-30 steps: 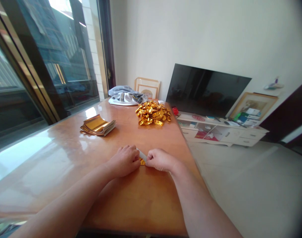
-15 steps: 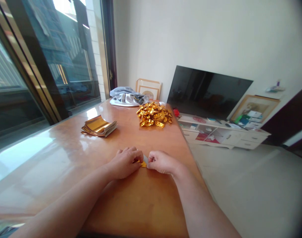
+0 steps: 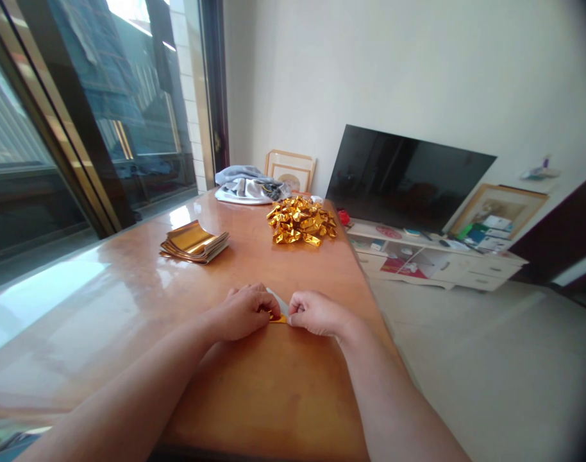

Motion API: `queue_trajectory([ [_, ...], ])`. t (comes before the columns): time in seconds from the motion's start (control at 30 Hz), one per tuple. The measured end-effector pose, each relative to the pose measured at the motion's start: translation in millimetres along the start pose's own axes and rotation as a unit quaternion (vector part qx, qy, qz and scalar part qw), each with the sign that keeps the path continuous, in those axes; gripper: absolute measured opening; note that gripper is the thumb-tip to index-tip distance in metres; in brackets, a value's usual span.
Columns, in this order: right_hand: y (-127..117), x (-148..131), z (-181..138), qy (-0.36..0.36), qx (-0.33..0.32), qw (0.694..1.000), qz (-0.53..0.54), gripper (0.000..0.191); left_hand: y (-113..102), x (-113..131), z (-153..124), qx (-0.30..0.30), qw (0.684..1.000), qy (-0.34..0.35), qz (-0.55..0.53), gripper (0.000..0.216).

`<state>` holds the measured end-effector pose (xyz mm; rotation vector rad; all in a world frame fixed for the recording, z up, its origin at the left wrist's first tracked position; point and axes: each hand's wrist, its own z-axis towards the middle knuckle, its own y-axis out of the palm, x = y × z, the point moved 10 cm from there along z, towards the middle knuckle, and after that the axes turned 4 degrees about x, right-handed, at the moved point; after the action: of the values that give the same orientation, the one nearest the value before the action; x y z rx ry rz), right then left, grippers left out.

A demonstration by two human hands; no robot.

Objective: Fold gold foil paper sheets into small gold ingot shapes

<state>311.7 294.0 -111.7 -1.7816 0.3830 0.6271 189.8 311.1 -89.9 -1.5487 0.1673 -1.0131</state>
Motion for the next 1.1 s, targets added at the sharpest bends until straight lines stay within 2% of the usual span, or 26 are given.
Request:
queue_trajectory([
  [0.27, 1.8, -1.1, -1.8, -0.003, -0.001, 1.0, -0.016, 0.017, 0.7, 0.6, 2.2, -0.018, 1.0, 0.007, -0.008, 0.025],
  [0.43, 2.0, 3.9, 1.2, 0.022, 0.015, 0.997, -0.072, 0.013, -2.9, 5.3, 0.8, -0.032, 0.999, -0.008, -0.019, 0.03],
  [0.63, 2.0, 4.0, 1.8, 0.043, 0.027, 0.991, -0.128, 0.014, -3.2, 7.6, 0.3, -0.051, 0.998, 0.008, -0.029, 0.033],
  [1.1, -5.8, -7.1, -5.3, 0.095, 0.037, 0.987, -0.126, 0.02, -2.4, 7.6, 1.0, -0.052, 0.998, 0.008, -0.047, 0.043],
])
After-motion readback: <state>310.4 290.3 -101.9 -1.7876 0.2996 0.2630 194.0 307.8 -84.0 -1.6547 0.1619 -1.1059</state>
